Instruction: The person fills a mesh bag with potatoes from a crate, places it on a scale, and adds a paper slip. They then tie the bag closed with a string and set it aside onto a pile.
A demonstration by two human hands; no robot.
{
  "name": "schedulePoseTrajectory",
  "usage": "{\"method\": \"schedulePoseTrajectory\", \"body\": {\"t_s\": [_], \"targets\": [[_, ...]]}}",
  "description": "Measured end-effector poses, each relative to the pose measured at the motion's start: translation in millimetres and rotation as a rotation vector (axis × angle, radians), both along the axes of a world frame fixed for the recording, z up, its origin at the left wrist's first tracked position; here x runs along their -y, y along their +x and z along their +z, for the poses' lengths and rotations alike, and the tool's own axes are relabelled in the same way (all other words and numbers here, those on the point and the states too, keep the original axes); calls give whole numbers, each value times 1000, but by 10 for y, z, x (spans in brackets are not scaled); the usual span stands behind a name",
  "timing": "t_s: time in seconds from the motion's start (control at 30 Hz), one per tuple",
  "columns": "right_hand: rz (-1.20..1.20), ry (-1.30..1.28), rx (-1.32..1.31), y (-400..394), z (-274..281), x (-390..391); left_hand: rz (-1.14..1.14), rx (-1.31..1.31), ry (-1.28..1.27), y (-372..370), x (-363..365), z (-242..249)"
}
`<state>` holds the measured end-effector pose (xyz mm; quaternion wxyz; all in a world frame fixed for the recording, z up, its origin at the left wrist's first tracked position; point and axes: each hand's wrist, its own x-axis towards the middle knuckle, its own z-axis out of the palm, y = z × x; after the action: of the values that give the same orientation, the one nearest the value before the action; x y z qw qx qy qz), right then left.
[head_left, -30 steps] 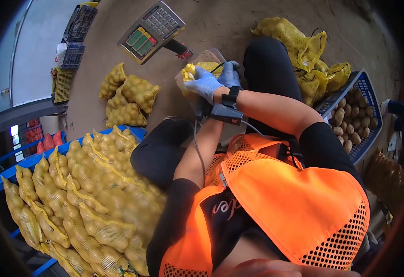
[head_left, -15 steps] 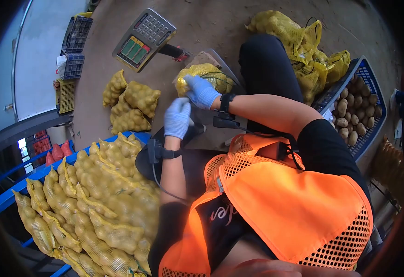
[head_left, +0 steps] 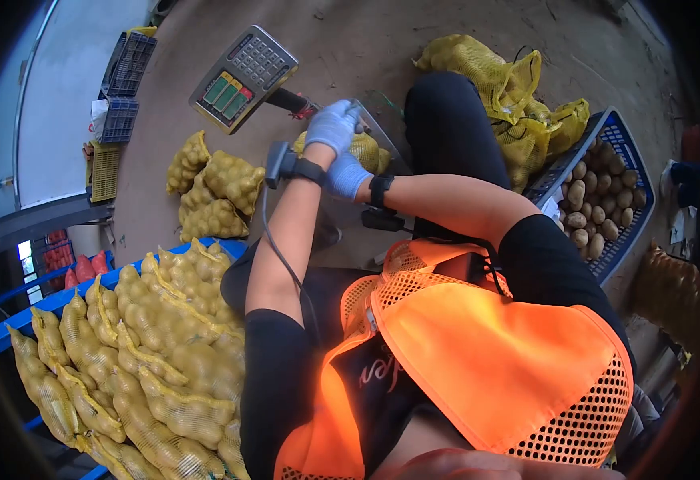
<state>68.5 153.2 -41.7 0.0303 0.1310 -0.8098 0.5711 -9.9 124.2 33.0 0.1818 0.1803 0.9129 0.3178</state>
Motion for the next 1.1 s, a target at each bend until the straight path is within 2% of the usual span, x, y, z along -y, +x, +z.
{"method": "schedulePoseTrajectory", "body": {"t_s": [0.03, 0.1, 0.13, 0.17, 0.2, 0.27, 0.3, 0.33, 0.4, 0.43, 0.47, 0.5, 0.53, 0.57, 0.6, 0.67, 0.7, 0.77, 0.8, 0.83, 0.87, 0.9, 0.93, 0.97, 1.0, 1.03, 1.1], "targets": [[104, 185, 44, -5, 242, -96, 236, 297, 325, -105, 99, 105], [83, 115, 29, 19, 366, -137, 568, 444, 632, -258, 402, 458], [54, 48, 11, 12, 425, -161, 623, 500, 703, -369, 687, 471], [39, -8, -20, 4, 512, -200, 783, 495, 732, -326, 816, 607], [41, -13, -23, -39, 615, -267, 820, 518, 808, -372, 1083, 518], [129, -533, 774, -197, 737, -417, 846, 529, 909, -197, 1486, 383], [121, -688, 896, -253, 693, -444, 910, 521, 892, -26, 1566, 335], [115, -699, 894, -296, 672, -443, 864, 517, 923, 168, 1641, 244], [27, -1034, 1034, -353, 645, -429, 799, 390, 927, 588, 1559, 132], [10, -1178, 1046, -349, 681, -419, 728, 226, 838, 740, 1499, -47], [4, -1175, 1047, -363, 663, -420, 666, 50, 673, 934, 1279, -23], [111, -1223, 1059, -396, 642, -416, 490, -95, 328, 1131, 1123, 99], [226, -1264, 1075, -412, 634, -389, 235, -376, 108, 1204, 934, 237], [287, -1120, 1026, -383, 686, -390, 86, -509, 123, 1213, 729, 455], [310, -1110, 1041, -346, 630, -335, 44, -521, 138, 1138, 661, 508], [179, -691, 809, -321, 471, -260, 50, -535, 170, 816, 597, 526], [341, -418, 731, -317, 531, -354, 78, -535, 149, 624, 603, 489], [362, -389, 679, -284, 580, -463, 300, -212, 300, 290, 633, 435], [361, -419, 614, -281, 556, -458, 313, -216, 301, 96, 683, 326], [367, -415, 615, -245, 514, -436, 462, 43, 580, -83, 775, 144], [285, -273, 427, -186, 473, -412, 599, 313, 855, -149, 821, 81], [202, -132, 238, -152, 434, -402, 601, 313, 859, -175, 874, 11], [205, -130, 238, -150, 447, -400, 683, 451, 821, -192, 911, -16], [98, -27, 168, -143, 458, -382, 768, 589, 779, -185, 962, -50], [-7, 72, 96, -132, 468, -354, 778, 585, 778, -151, 1017, -88], [-58, 11, 223, -74, 630, -365, 803, 658, 793, -106, 1065, -114], [-20, 25, 125, -117, 564, -339, 929, 743, 844, -21, 1086, -190]]}}
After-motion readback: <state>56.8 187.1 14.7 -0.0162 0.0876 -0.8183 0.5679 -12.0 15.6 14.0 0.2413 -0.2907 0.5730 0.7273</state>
